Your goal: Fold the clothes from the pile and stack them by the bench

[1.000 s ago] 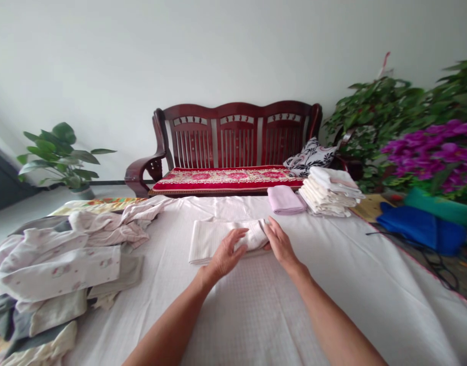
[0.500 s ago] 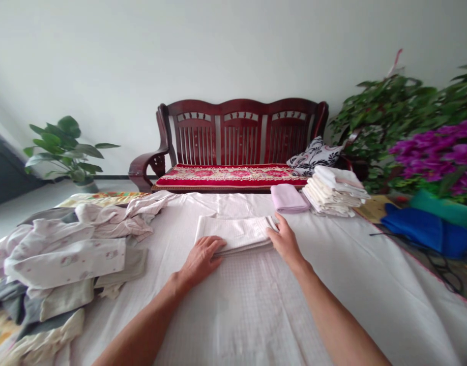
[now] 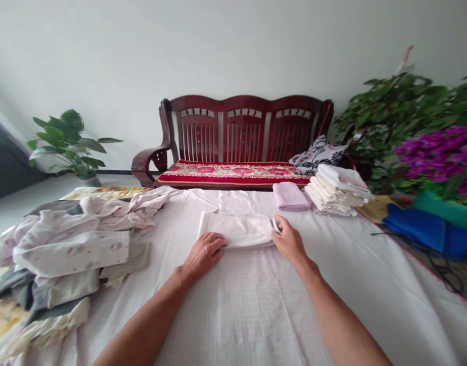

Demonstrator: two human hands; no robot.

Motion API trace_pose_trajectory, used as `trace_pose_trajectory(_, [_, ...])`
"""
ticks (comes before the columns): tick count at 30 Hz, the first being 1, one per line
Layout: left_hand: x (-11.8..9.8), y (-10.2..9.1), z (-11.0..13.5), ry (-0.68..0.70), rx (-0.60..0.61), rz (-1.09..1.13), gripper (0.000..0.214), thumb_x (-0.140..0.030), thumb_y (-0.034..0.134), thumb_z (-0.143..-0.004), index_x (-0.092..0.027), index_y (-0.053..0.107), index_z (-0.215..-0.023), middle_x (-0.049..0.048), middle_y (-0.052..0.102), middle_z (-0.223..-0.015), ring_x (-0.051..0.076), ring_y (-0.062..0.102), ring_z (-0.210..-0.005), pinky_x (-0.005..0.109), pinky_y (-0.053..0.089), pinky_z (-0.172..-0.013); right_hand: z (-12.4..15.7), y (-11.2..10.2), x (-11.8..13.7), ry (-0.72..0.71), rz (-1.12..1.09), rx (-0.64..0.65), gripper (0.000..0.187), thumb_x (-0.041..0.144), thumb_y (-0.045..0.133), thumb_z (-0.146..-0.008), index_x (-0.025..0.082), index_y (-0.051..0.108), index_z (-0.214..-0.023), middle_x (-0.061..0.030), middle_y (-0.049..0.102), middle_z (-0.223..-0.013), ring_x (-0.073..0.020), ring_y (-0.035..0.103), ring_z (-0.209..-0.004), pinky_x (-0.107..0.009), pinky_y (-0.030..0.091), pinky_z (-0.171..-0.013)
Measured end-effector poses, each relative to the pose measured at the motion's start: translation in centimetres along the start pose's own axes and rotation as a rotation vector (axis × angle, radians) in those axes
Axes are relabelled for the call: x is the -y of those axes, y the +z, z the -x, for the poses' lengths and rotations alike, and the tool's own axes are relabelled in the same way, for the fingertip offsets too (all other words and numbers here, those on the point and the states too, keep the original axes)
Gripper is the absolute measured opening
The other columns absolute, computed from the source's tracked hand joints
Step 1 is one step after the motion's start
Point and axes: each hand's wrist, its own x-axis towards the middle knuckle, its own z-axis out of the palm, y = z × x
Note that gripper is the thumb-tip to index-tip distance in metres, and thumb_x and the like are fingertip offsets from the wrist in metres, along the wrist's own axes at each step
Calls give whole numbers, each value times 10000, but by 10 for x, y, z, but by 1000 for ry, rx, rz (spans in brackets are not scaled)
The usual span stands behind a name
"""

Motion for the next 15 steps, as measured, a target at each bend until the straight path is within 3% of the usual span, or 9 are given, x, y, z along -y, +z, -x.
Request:
trace_pose_trajectory(7, [-3, -1, -2, -8, -8, 9, 116, -203, 520, -954, -221, 631, -927, 40, 674, -992, 183, 613, -937, 331, 478, -875, -5, 5, -11, -87, -37, -73, 573, 181, 554, -744, 222, 612, -1313, -66, 752, -1010, -242, 693, -934, -333, 526, -837])
trace_pose_trajectory(15, [-12, 1, -7, -3, 18, -24, 121, -208, 502, -968, -219, 607, -910, 43, 667, -976, 195, 615, -947, 338, 463, -883, -7, 7, -15, -158, -53, -125, 534, 179, 529, -773, 209, 622, -1298, -92, 729, -1128, -244, 680, -1015, -357, 515, -920])
